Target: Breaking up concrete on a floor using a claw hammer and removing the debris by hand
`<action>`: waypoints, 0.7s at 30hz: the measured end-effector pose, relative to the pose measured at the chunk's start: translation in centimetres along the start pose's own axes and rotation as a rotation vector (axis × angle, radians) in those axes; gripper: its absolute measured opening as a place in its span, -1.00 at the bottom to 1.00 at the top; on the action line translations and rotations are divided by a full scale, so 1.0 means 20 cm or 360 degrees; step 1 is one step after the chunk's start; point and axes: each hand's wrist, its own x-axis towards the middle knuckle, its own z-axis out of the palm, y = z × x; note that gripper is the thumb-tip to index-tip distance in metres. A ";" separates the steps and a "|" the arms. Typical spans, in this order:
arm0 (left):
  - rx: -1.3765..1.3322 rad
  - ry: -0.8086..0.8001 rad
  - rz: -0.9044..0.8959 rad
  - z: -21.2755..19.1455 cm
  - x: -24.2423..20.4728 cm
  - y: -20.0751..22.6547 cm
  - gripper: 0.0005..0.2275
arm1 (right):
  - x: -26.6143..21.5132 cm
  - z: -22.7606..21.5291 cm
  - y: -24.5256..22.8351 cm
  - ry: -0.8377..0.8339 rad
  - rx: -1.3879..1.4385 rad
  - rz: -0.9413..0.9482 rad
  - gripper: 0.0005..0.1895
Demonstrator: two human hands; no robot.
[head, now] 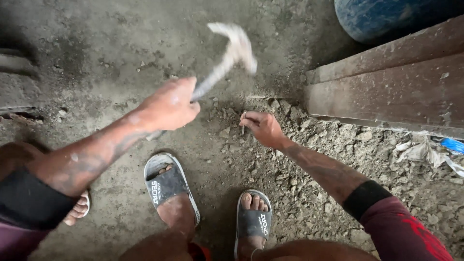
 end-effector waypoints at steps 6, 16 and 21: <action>0.0230 -0.0175 0.0018 0.18 -0.05 -0.05 -0.78 | 0.00 -0.02 -0.05 0.0009 0.0043 -0.0007 -0.76; 0.0297 -0.0038 0.0077 0.17 -0.06 -0.01 -0.78 | 0.02 0.01 0.03 -0.0042 0.0060 -0.0004 -0.82; 0.0207 0.0035 0.0009 0.03 -0.03 -0.03 -0.75 | -0.02 -0.01 -0.05 -0.0060 -0.0026 0.0029 -0.79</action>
